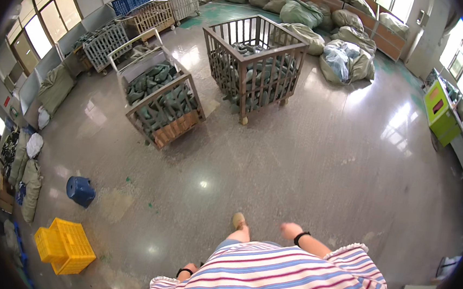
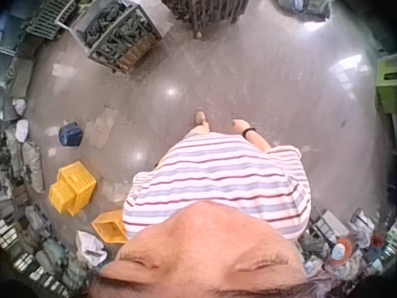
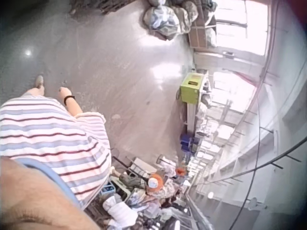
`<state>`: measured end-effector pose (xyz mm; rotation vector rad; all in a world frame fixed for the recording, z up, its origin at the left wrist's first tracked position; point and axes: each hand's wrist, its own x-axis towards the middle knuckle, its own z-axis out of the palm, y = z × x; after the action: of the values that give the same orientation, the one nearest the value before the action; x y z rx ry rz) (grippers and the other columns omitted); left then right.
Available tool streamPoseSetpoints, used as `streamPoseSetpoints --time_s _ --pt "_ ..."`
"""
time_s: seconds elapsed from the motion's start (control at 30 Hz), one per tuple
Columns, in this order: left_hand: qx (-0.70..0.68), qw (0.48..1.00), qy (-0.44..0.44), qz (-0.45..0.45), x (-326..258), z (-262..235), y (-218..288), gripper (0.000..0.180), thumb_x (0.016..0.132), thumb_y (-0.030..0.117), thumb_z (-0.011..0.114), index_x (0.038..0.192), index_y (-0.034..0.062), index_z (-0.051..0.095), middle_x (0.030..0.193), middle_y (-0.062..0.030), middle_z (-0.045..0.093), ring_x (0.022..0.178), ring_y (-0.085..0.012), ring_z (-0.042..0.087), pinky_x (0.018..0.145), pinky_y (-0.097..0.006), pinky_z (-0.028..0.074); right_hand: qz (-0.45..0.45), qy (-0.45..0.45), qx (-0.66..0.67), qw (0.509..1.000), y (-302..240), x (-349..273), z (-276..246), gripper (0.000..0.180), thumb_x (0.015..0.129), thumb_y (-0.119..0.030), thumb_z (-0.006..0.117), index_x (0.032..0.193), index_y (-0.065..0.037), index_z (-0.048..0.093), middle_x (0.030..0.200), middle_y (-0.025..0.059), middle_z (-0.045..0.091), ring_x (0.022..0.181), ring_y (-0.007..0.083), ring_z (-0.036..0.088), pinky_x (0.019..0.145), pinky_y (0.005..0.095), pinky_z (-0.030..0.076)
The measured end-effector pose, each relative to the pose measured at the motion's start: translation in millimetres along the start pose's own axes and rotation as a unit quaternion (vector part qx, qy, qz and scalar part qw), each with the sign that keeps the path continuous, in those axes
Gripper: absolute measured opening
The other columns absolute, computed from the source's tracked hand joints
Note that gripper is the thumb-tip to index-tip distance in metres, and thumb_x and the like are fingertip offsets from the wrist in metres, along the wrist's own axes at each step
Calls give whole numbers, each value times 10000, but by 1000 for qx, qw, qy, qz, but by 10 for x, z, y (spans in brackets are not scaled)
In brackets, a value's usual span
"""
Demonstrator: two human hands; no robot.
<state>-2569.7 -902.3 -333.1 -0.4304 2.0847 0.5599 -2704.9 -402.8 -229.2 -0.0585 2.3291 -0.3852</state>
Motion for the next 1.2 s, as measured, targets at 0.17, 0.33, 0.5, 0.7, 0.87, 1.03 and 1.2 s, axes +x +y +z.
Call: streamPoseSetpoints --time_s 0.17,0.33,0.5,0.7,0.87,1.03,1.2 --pt "0 989 79 123 806 -1592 1919 373 783 233 564 1112 65 616 1115 -185 623 1067 -320 583 919 -392 460 65 -47 91 993 236 386 -707 292 850 -263 503 1057 -123 654 1063 149 655 1013 320 611 865 420 476" --pt "-19 961 104 256 2007 -3031 3972 339 826 207 544 1126 57 595 1055 -162 649 997 -304 616 872 -379 479 123 -17 151 981 657 1369 -1238 279 822 -252 547 1034 -112 662 1033 150 661 991 313 617 856 412 483" --pt "-96 947 129 278 2717 -3942 5593 300 829 177 552 1100 59 602 1004 -139 663 954 -274 632 842 -364 491 98 -122 158 975 821 2522 -2387 356 872 -333 473 1060 -107 675 1124 166 630 1046 321 603 887 414 468" --pt "8 954 40 297 2950 -4613 6376 325 858 146 584 1160 27 568 1026 -99 650 934 -193 624 842 -316 485 41 66 43 996 1158 3903 -4265 239 812 -211 534 961 -85 673 972 162 666 942 334 630 815 443 502" --pt "-285 909 81 294 3267 -5360 6813 251 865 80 562 1108 21 588 996 -69 656 913 -152 619 812 -284 484 31 148 140 979 1247 4871 -5607 264 804 -157 548 1035 -64 635 970 158 670 929 329 630 824 424 496" --pt "-340 829 224 385 3435 -6715 7767 180 880 22 530 1044 11 603 947 -42 628 867 -114 591 777 -248 468 19 184 231 955 1073 5316 -6112 251 800 -141 550 1018 -59 642 952 165 669 913 328 633 808 416 496" --pt "-206 811 324 443 3555 -7917 9094 156 837 27 553 971 3 630 927 -107 627 857 -212 622 774 -284 480 26 -81 103 991 908 5376 -6217 297 794 -164 542 1062 -83 642 953 144 676 909 312 639 811 407 498"
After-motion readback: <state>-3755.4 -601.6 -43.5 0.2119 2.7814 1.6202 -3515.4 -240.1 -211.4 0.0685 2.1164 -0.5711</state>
